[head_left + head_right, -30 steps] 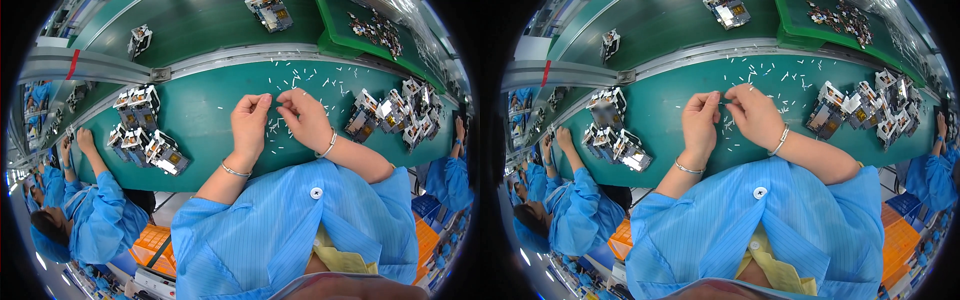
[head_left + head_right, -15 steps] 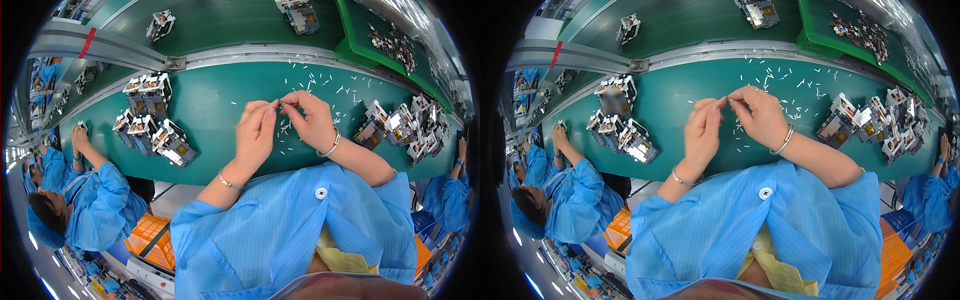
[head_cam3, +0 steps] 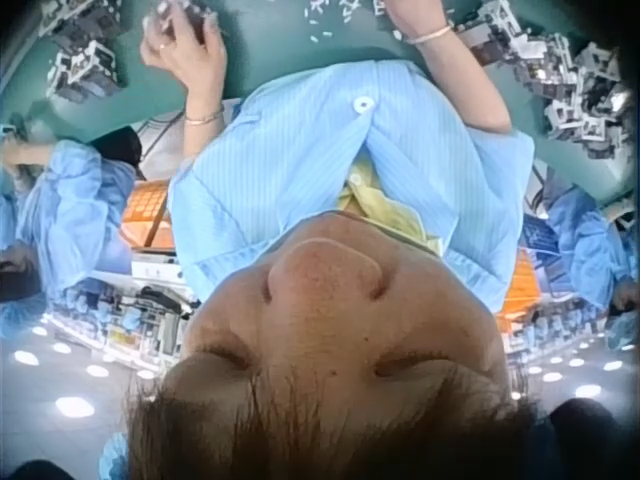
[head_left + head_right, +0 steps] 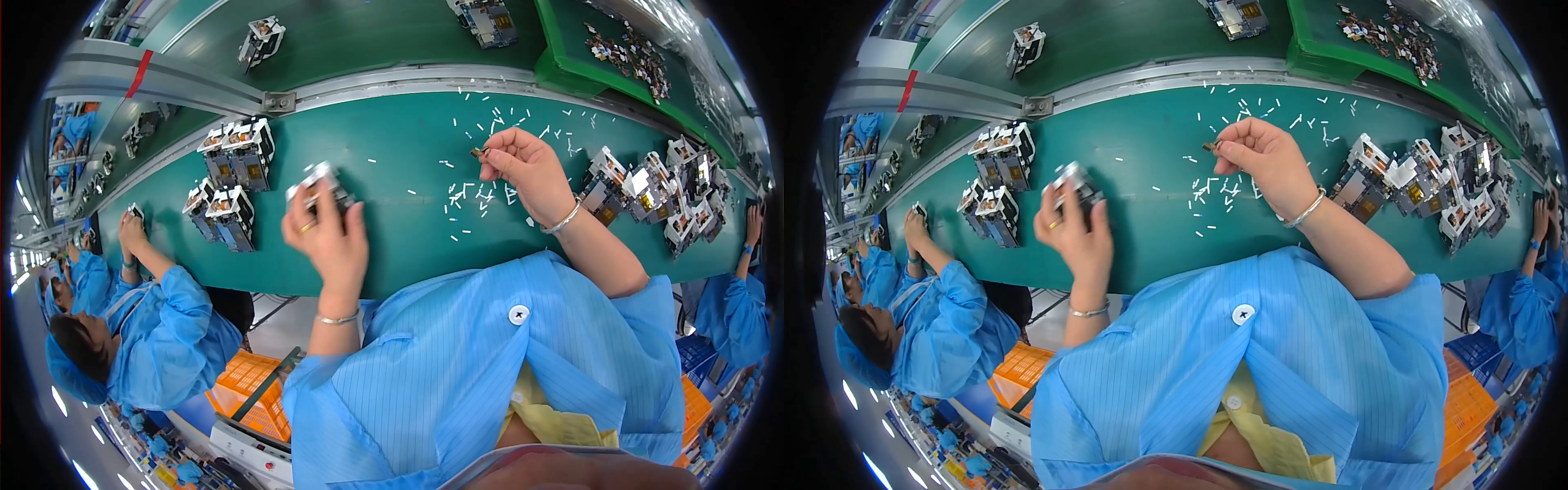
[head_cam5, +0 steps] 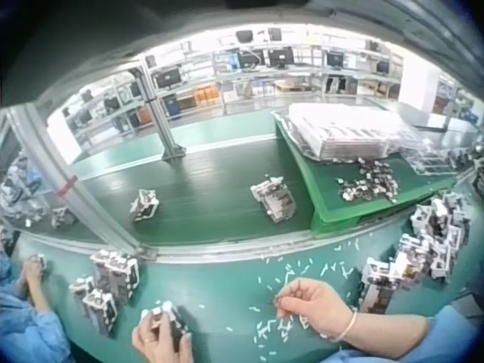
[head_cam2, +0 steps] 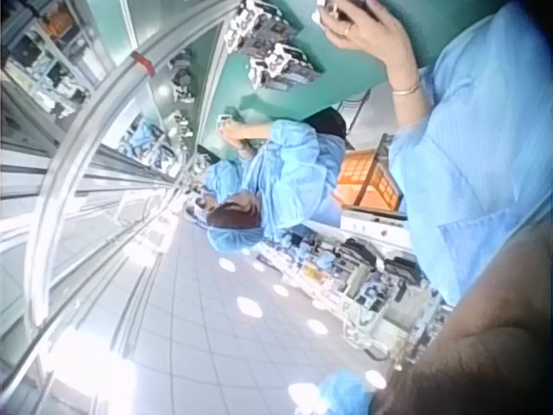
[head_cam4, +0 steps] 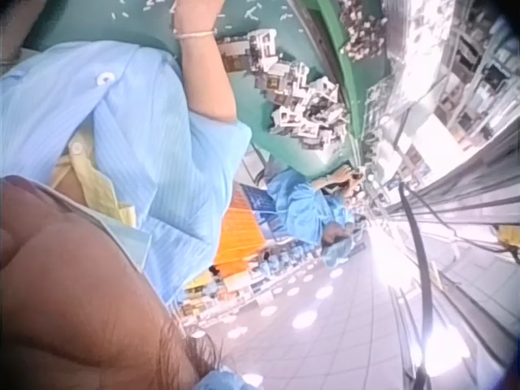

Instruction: The person assembles small plastic components onto electronic circuit boards by hand at an industrial workbench.

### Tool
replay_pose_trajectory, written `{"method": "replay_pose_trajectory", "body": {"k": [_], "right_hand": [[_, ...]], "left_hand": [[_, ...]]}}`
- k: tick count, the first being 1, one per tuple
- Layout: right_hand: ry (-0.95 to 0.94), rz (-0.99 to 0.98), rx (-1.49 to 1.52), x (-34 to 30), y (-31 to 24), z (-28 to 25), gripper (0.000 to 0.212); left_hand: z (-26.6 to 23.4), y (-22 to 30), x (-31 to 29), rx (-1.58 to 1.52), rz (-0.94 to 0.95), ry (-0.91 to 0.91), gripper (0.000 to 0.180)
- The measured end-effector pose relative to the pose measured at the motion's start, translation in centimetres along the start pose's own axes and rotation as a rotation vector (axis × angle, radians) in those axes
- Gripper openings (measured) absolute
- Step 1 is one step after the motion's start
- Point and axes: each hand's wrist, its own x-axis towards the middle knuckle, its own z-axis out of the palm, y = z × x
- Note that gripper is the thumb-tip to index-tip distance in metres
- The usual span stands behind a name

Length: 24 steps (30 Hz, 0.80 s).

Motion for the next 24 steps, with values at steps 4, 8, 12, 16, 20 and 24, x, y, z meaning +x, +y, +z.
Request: {"method": "replay_pose_trajectory", "body": {"k": [4, 8, 12, 16, 20, 24], "right_hand": [[0.032, -0.08, -0.116, -0.1, 0.4, 0.8, 0.011], [0.137, -0.263, -0.376, 0.3, 0.8, 0.8, 0.011], [0.188, -0.602, -0.79, 0.7, 0.0, 1.6, 0.013], [0.111, -0.49, -0.747, 1.2, 0.1, 2.7, 0.014], [0.093, -0.576, -0.927, 2.0, 0.5, 3.9, 0.014], [0.115, -0.664, -1.024, 2.5, 0.5, 4.7, 0.014]], "left_hand": [[3.3, 5.9, 3.1, -0.256, 0.159, -0.031, 0.046], [4.3, 8.4, 4.5, -0.359, 0.235, -0.094, 0.052], [2.9, 8.3, 5.7, -0.548, 0.135, -0.043, 0.059], [3.0, 5.6, 6.8, -0.766, -0.003, -0.314, 0.072], [4.2, 4.8, 6.4, -0.965, -0.112, -0.472, 0.075], [4.1, 5.2, 6.0, -0.995, -0.169, -0.432, 0.065]]}}
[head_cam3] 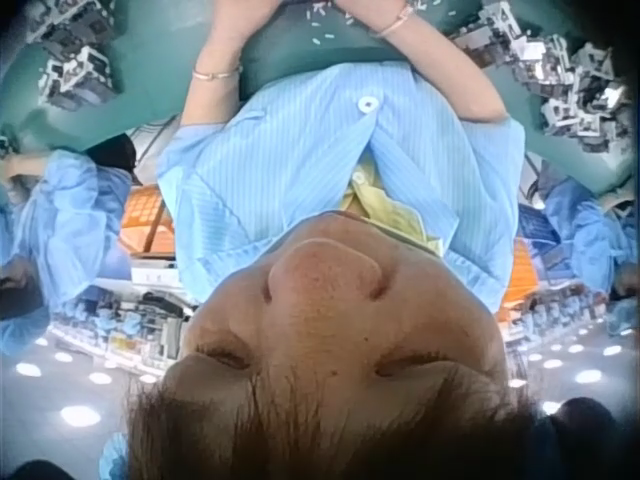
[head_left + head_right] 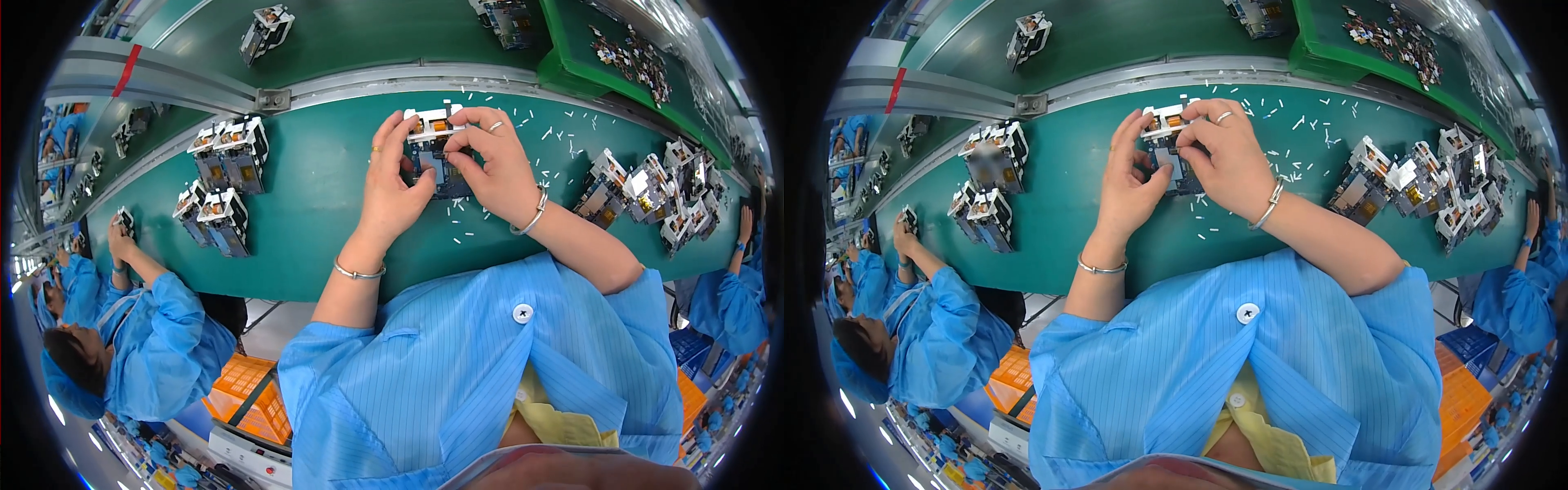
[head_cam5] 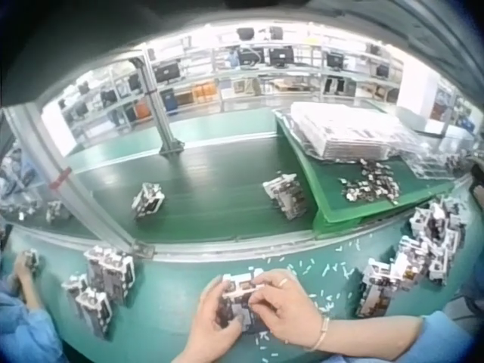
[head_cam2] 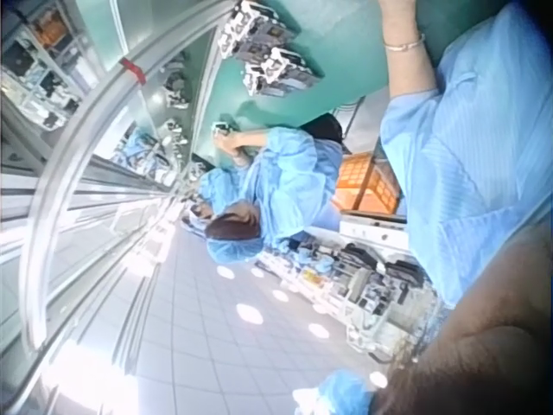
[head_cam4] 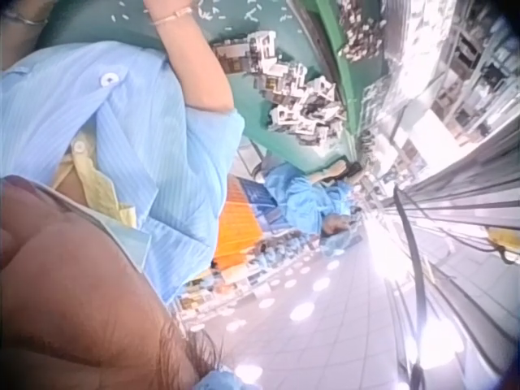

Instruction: The person assembles small plastic components onto electronic circuit boards by hand at an industrial workbench.

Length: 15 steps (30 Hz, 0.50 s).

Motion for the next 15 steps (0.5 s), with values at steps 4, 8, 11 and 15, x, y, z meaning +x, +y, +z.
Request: {"method": "replay_pose_trajectory", "body": {"k": [4, 8, 11, 15], "right_hand": [[0.023, 0.028, 0.036, -0.2, 0.4, 0.6, 0.013], [0.032, 0.006, 0.001, 0.0, 0.1, 0.7, 0.014], [0.042, -0.017, -0.029, 0.0, 0.1, 0.8, 0.014], [0.058, -0.029, -0.048, -0.1, 0.1, 1.0, 0.014]], "left_hand": [[0.3, 0.1, 0.0, 0.005, -0.039, 0.024, 0.063], [0.6, -0.3, 0.0, -0.069, -0.059, 0.032, 0.059], [0.9, -0.4, 0.2, -0.102, -0.065, 0.058, 0.056], [1.3, -0.3, 0.2, -0.116, -0.071, 0.11, 0.05]]}}
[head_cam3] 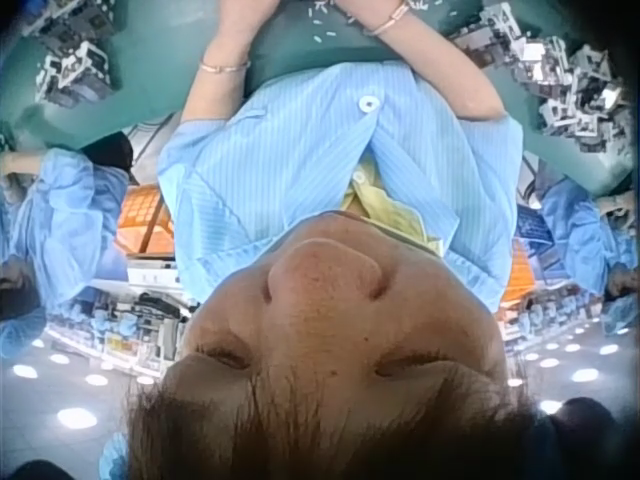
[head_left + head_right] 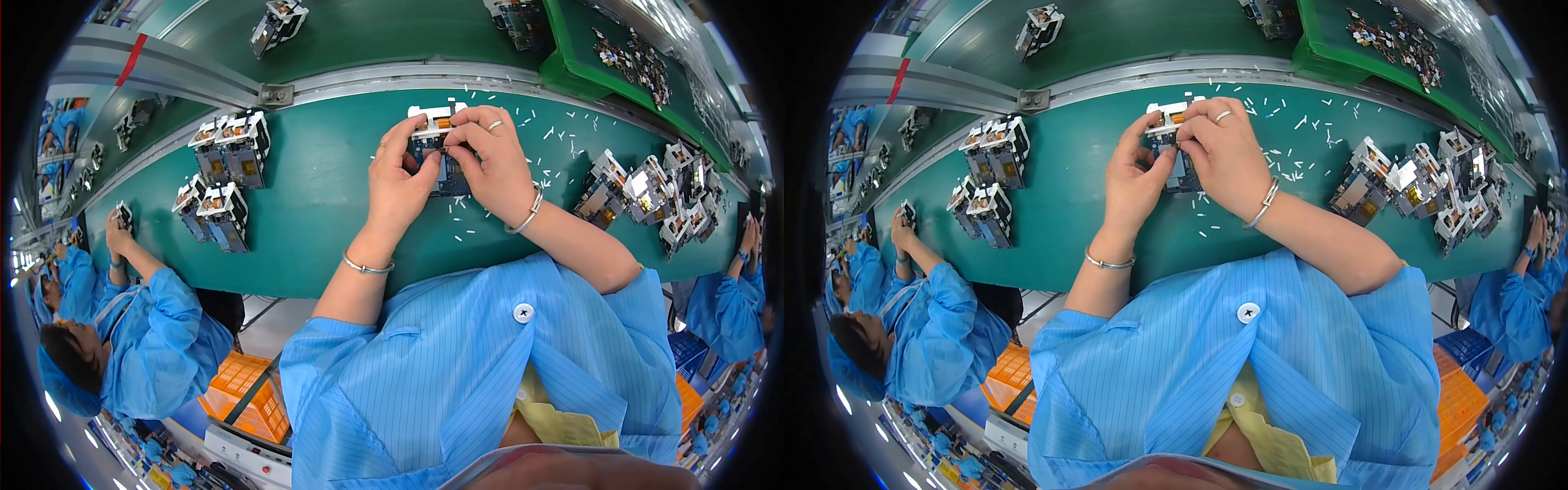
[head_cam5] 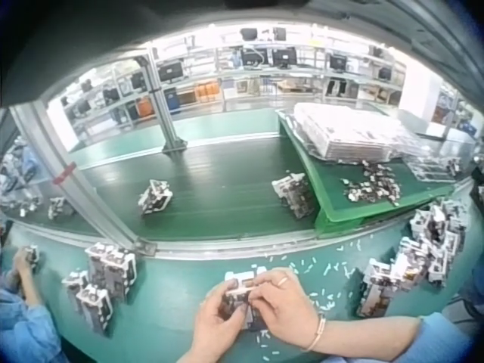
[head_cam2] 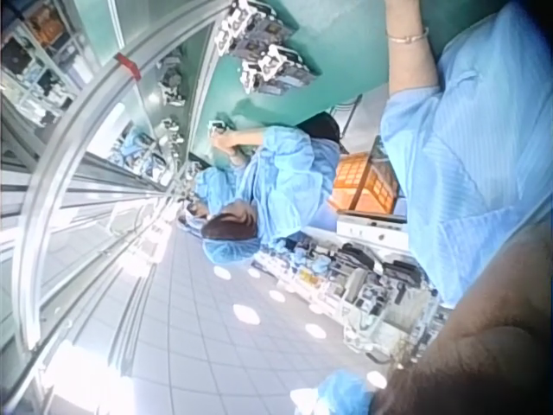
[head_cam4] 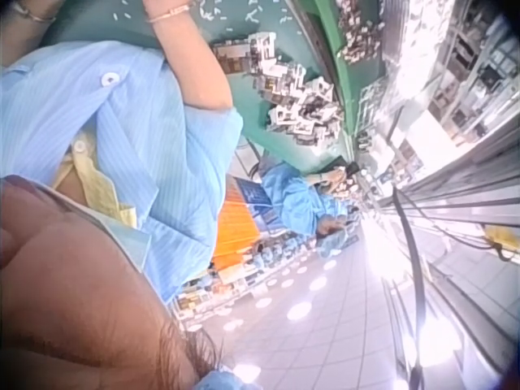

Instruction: The person assembles small plastic components onto electronic circuit boards by hand at an industrial workbench.

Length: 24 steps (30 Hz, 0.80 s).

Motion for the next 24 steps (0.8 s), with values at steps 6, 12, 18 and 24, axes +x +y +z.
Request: {"method": "replay_pose_trajectory", "body": {"k": [6, 12, 18, 24], "right_hand": [[0.023, -0.035, -0.032, 0.0, 0.2, 0.3, 0.013], [0.006, 0.06, 0.006, 0.0, -0.1, -0.2, 0.029], [-0.014, 0.125, -0.018, 0.1, 1.4, 1.4, 0.034], [-0.07, 0.216, 0.007, 0.8, 0.6, 1.2, 0.033]], "left_hand": [[0.3, -0.3, 0.1, -0.034, -0.034, 0.02, 0.047], [-0.3, 0.2, 0.6, -0.052, -0.105, -0.043, 0.047], [-1.2, -0.6, 2.0, -0.095, -0.168, -0.155, 0.049], [-1.1, 0.4, 2.5, 0.033, -0.072, -0.146, 0.049]]}}
